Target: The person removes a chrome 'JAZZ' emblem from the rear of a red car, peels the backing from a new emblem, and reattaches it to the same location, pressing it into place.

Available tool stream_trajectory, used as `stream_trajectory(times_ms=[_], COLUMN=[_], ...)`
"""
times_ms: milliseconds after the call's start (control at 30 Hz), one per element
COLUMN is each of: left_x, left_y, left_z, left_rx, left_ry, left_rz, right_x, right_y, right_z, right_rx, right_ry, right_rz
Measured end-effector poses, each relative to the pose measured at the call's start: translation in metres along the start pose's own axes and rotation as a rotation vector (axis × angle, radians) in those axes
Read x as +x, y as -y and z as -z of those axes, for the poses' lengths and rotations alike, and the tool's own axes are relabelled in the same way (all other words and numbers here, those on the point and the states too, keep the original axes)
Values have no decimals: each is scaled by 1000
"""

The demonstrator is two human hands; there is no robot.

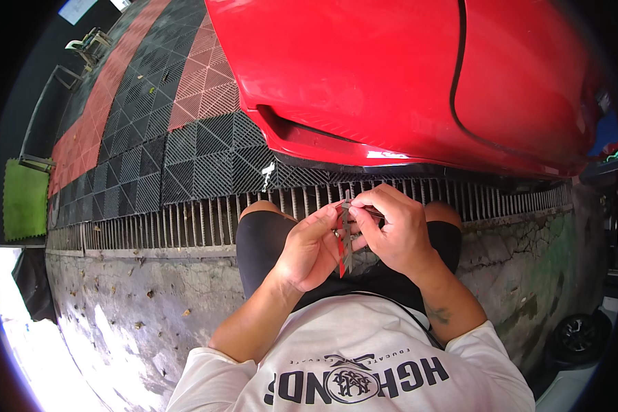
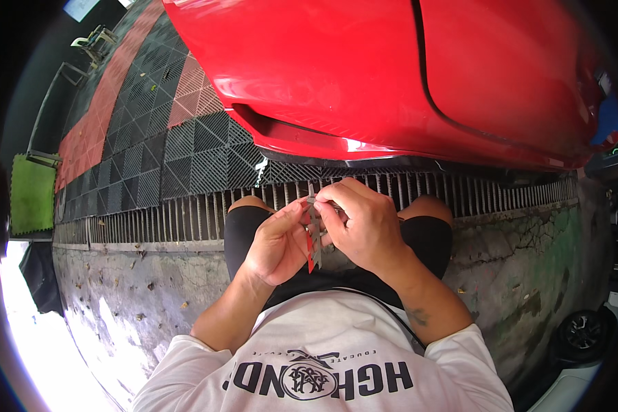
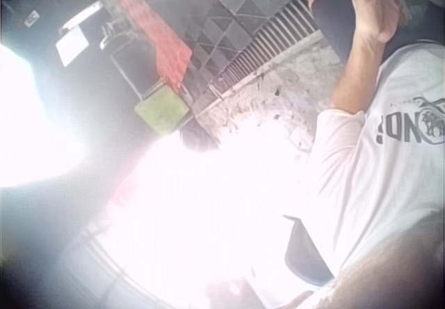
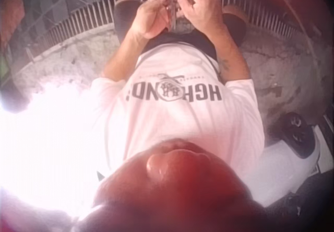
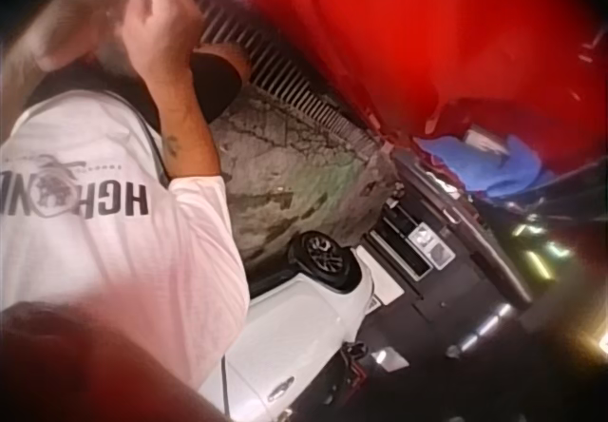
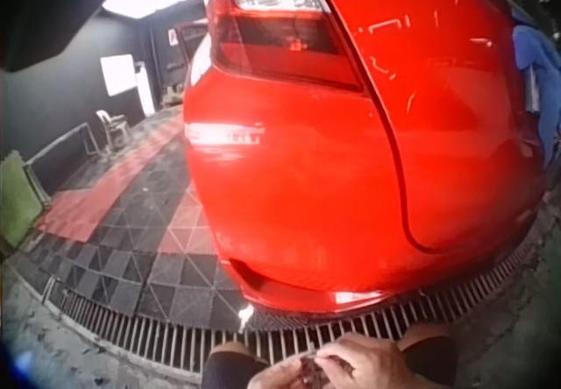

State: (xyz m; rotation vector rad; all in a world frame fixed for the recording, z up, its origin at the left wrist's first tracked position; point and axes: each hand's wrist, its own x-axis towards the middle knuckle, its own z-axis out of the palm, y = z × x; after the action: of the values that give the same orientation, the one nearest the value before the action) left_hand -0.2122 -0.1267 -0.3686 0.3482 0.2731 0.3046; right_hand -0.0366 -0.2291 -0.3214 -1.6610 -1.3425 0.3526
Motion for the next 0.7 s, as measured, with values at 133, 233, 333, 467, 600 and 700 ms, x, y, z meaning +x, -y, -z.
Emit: stream_trajectory(times_ms=[133, 233, 333, 467, 600, 700], left_x=[-1, 0, 2, 1, 3, 3], left_y=[2, 3, 5, 6, 8, 7], left_z=[-3, -2, 3, 0, -2, -6], left_rx=[13, 13, -19, 0, 12, 62], left_ry=[0, 21, 45, 24, 4, -11], left_rz=[3, 2, 4, 1, 8, 12], right_x=[-1, -2, -4, -5, -7, -7], right_y=[-3, -5, -3, -4, -8, -8], right_z=[3, 1, 3, 7, 5, 8], right_rx=[-90, -164, -246, -246, -192, -135], right_ry=[-21, -83, -96, -91, -117, -102], right_rz=[90, 229, 267, 311, 244, 149])
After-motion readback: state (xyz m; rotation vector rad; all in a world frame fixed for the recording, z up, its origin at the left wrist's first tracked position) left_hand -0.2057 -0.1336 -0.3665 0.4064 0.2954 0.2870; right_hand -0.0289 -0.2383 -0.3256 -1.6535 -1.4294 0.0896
